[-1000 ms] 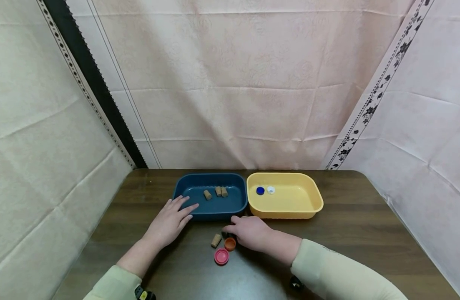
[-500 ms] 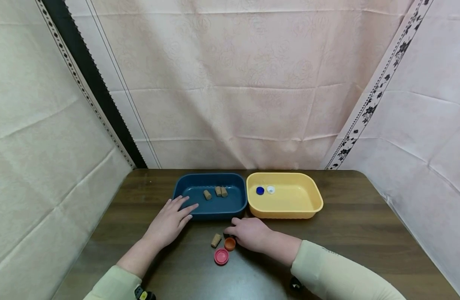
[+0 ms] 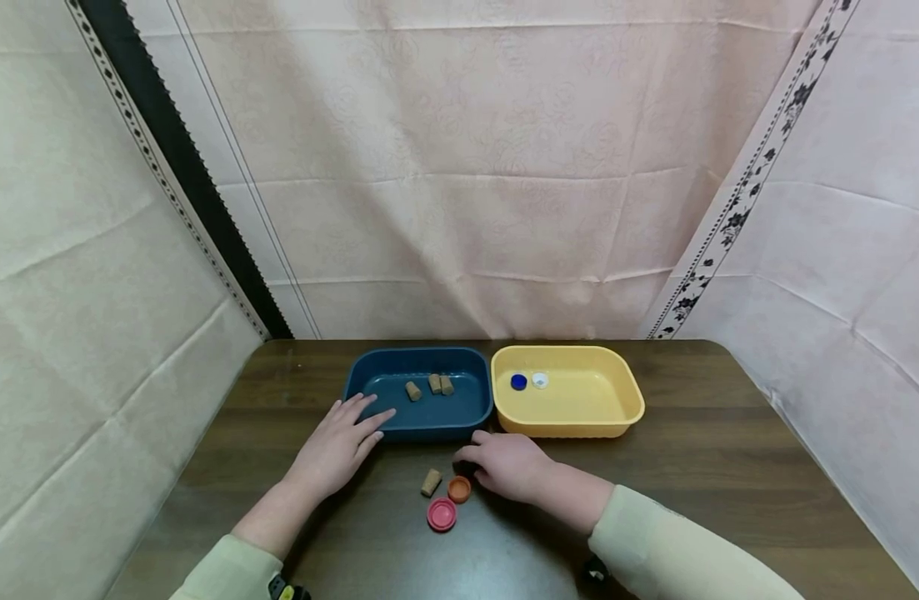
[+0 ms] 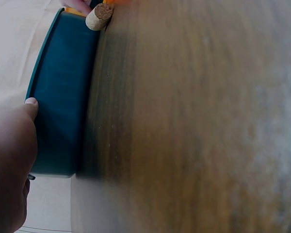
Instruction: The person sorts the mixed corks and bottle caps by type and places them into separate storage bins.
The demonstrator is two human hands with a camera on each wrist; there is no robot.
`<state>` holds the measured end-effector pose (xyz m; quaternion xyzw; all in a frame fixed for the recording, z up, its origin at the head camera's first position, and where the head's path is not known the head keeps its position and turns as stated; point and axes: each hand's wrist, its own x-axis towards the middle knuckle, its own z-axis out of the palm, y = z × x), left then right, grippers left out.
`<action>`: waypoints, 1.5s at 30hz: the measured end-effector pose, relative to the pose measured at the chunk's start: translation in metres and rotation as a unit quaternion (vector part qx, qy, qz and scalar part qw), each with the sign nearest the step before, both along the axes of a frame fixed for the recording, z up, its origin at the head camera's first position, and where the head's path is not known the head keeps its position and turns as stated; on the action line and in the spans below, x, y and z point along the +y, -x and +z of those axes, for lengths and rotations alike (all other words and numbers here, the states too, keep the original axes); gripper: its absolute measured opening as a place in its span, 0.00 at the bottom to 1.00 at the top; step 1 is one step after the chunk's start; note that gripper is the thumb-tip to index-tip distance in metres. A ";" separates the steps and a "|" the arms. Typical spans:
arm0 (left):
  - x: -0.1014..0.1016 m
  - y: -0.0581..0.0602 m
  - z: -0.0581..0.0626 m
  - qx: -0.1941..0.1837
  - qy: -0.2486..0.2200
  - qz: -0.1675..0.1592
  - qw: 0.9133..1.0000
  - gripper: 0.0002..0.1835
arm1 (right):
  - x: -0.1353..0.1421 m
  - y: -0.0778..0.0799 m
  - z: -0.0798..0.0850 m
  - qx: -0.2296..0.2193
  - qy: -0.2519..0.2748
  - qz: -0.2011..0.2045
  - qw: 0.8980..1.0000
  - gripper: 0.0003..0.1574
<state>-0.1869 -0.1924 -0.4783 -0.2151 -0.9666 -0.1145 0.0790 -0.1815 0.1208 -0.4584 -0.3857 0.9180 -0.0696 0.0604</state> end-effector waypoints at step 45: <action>-0.001 0.000 0.000 0.000 0.012 -0.005 1.000 0.24 | 0.128 0.047 0.057 -0.297 0.311 -0.228 0.874 0.26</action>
